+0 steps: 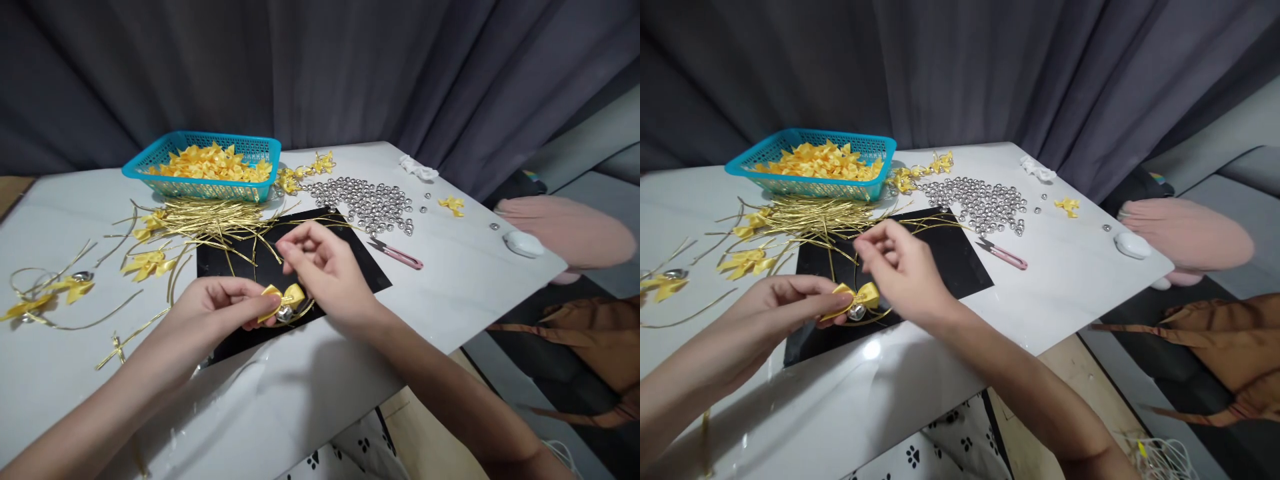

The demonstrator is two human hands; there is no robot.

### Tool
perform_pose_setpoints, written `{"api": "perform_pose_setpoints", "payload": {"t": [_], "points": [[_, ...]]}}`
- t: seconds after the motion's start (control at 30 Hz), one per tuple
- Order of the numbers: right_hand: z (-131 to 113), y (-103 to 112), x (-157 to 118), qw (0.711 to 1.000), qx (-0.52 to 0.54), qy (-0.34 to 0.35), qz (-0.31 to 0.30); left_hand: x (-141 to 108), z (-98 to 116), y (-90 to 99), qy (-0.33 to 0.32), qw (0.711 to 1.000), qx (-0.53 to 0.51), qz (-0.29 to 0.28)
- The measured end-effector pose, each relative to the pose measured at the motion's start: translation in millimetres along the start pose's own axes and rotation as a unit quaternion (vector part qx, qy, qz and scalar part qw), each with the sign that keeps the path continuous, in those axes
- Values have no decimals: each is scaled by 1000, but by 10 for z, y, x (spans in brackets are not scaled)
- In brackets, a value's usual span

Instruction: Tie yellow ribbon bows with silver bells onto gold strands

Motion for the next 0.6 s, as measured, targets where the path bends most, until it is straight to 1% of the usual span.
{"api": "perform_pose_setpoints", "payload": {"t": [0.03,0.07,0.13,0.17,0.2,0.23,0.3,0.33,0.37,0.4,0.43,0.47,0.5,0.53,0.57,0.6], "points": [[105,74,20,999,-49,-18,11,26,-12,25,-2,1000,-2,8],[201,122,40,993,-117,-28,-3,55,-29,48,-2,1000,-6,15],[412,168,54,962,-257,-58,-73,112,-73,74,4,1000,-14,18],[485,203,52,947,-299,-67,-93,136,-97,83,10,1000,-20,19],[487,251,61,936,-337,-52,-92,154,-117,93,16,999,-30,21],[444,305,69,929,-362,-31,-73,166,-130,105,21,999,-44,25],[244,428,56,929,-370,23,11,167,-130,129,26,996,-81,34],[156,482,21,937,-344,31,57,158,-113,142,24,994,-102,38],[111,512,-30,951,-296,18,92,144,-90,156,20,991,-123,42],[122,497,-95,968,-225,-17,110,125,-64,172,16,988,-146,47],[205,405,-180,983,-128,-84,101,104,-41,192,13,984,-172,54],[282,219,-281,986,-23,-150,63,82,-27,209,14,978,-198,59],[330,-28,-403,975,74,-211,5,61,-25,221,22,972,-224,65],[343,-293,-544,949,161,-266,-57,39,-30,227,33,966,-248,70],[340,-491,-672,916,240,-312,-77,17,-41,227,44,959,-270,74],[334,-628,-760,884,311,-344,-61,-5,-51,221,55,953,-289,77]]}}
Point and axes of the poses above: each hand's wrist, its own x-axis towards the middle knuckle, its own y-axis out of the back of the hand, z = x × y, the point moved 9 cm from there along x, towards the middle knuckle, and after that the axes turned 11 degrees about y, right-handed, at the moved point
